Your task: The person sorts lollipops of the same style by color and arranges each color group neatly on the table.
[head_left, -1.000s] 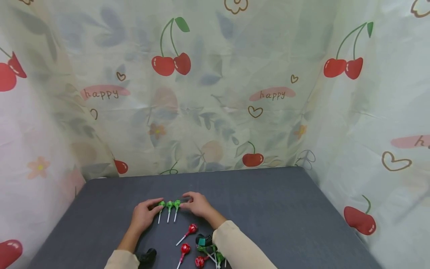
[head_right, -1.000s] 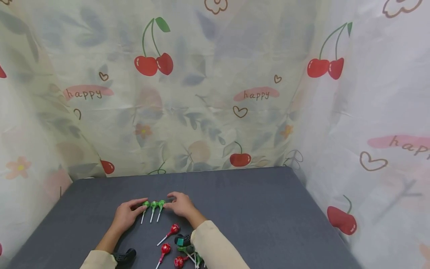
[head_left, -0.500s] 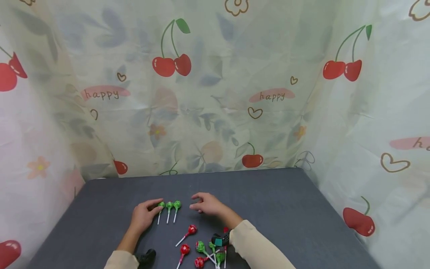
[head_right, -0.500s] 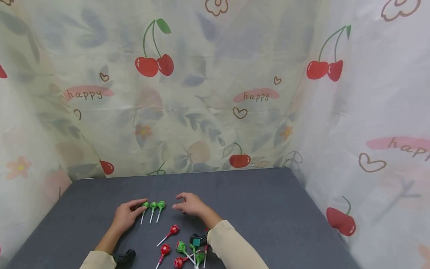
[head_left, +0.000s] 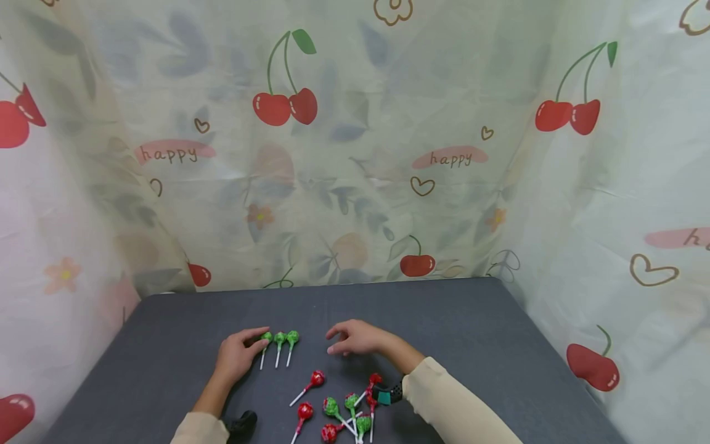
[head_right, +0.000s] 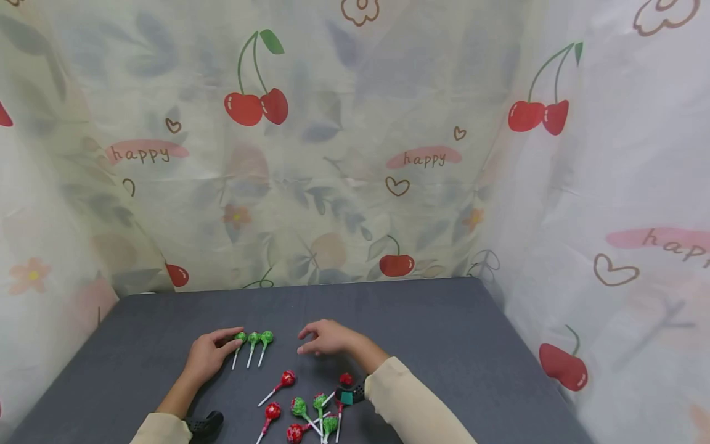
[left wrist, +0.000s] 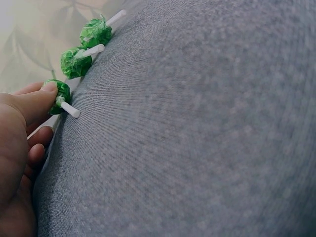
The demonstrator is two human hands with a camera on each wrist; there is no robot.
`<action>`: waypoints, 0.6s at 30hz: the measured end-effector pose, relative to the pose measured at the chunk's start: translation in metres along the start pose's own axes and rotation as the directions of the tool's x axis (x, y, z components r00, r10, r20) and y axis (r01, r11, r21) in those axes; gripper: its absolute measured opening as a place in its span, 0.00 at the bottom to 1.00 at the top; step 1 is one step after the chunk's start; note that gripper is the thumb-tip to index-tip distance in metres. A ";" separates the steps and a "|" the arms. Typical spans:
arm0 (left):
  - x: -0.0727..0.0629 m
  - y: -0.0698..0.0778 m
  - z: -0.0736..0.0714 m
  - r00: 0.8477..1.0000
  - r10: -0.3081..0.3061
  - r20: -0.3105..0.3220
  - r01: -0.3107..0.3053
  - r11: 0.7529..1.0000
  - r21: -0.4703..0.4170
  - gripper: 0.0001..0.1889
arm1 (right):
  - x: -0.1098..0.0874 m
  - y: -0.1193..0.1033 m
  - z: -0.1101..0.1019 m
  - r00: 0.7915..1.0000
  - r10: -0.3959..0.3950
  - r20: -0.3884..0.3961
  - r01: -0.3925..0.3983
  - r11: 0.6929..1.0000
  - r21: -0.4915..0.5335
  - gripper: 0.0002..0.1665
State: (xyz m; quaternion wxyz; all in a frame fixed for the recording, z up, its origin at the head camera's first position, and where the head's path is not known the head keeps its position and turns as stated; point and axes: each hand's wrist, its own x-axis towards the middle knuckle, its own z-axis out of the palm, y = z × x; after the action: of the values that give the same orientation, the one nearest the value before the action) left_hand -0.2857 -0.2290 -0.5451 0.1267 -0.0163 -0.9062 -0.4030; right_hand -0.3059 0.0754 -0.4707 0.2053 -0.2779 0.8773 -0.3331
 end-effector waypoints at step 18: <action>0.000 -0.001 0.001 1.000 -0.003 0.000 0.003 1.000 -0.006 0.16 | -0.040 0.007 -0.005 0.986 -0.051 0.157 0.060 0.997 -0.053 0.21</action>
State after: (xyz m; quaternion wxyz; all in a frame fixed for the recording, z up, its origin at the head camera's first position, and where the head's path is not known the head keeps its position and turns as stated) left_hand -0.2860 -0.2293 -0.5464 0.1261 -0.0154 -0.9051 -0.4057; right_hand -0.2806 0.1075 -0.4650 0.2560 -0.3330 0.8597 -0.2906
